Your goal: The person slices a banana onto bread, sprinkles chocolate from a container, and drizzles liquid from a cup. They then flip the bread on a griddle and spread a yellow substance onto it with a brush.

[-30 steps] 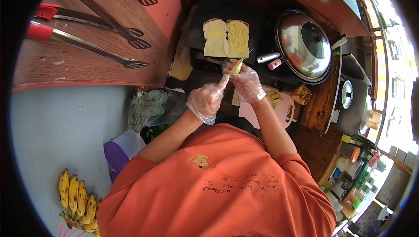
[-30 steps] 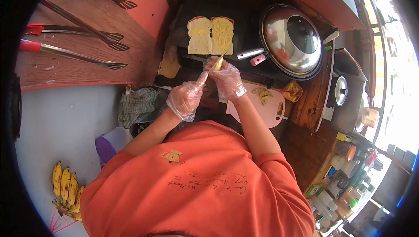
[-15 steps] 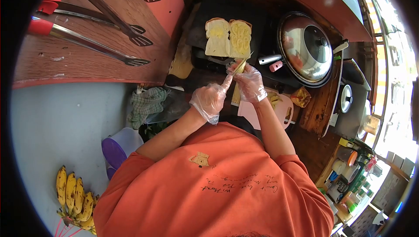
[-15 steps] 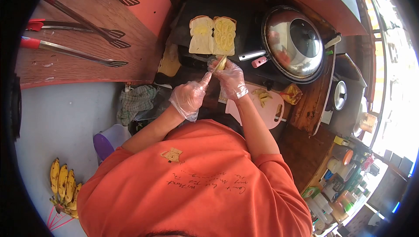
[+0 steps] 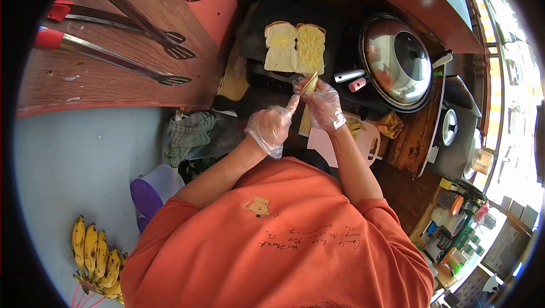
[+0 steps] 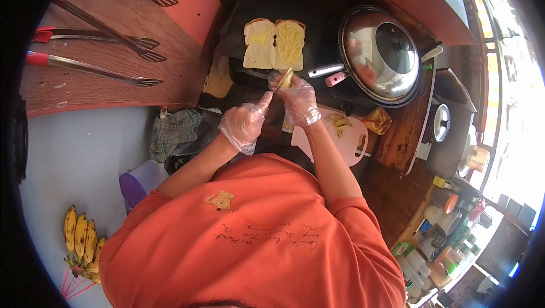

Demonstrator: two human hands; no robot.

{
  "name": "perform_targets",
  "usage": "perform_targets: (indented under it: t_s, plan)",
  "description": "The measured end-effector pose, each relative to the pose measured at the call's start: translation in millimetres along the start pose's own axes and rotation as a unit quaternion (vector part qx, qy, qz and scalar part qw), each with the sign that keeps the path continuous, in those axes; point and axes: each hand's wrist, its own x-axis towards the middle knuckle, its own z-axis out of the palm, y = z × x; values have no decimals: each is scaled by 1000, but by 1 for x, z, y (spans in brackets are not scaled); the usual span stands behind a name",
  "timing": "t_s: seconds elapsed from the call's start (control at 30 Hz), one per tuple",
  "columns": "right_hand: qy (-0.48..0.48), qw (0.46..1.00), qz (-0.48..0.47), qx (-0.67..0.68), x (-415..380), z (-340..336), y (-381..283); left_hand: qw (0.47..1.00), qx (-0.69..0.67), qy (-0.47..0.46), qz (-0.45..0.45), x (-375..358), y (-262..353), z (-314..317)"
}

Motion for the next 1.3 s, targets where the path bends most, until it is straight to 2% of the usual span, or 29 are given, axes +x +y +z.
perform_targets:
  t_s: [0.27,0.4,0.47,0.63,0.73,0.77,0.8,0.83,0.9,0.93,0.97,1.03,1.07,1.13,1.2,1.3]
  plan:
    - [-38,993,19,115,1,-3,-4,1000,0,4,-2,-2,-5,4]
    - [-30,991,25,124,8,-7,-3,999,33,10,2,2,-8,3]
    - [20,992,2,128,14,-9,0,999,50,5,4,2,-7,-1]
    - [59,986,-40,148,24,-17,5,998,67,0,12,4,-12,-13]
    - [104,984,-35,139,25,-20,6,1000,18,-3,-14,12,-21,-9]
    - [130,984,-18,120,25,-22,6,995,-83,34,-46,15,-24,-3]
    - [131,984,-19,121,25,-24,7,977,-183,71,-78,19,-29,5]
    - [123,986,8,114,23,-24,8,978,-182,70,-78,21,-37,20]
    - [115,987,34,108,22,-21,9,895,-394,40,-203,30,-44,39]
    - [102,988,47,102,21,-17,10,861,-442,-10,-253,35,-43,38]
    - [90,989,61,97,21,-13,11,861,-442,-12,-251,39,-41,36]
    - [97,990,62,86,25,-11,15,755,-557,-41,-345,43,-36,33]
    - [83,990,41,103,30,-15,21,755,-556,-43,-345,44,-37,34]
    - [69,990,19,121,38,-18,23,716,-606,-41,-345,46,-40,36]
    - [76,994,11,74,41,-20,23,714,-607,-51,-344,48,-41,37]
    - [94,993,17,74,42,-16,21,716,-602,-59,-349,49,-38,36]
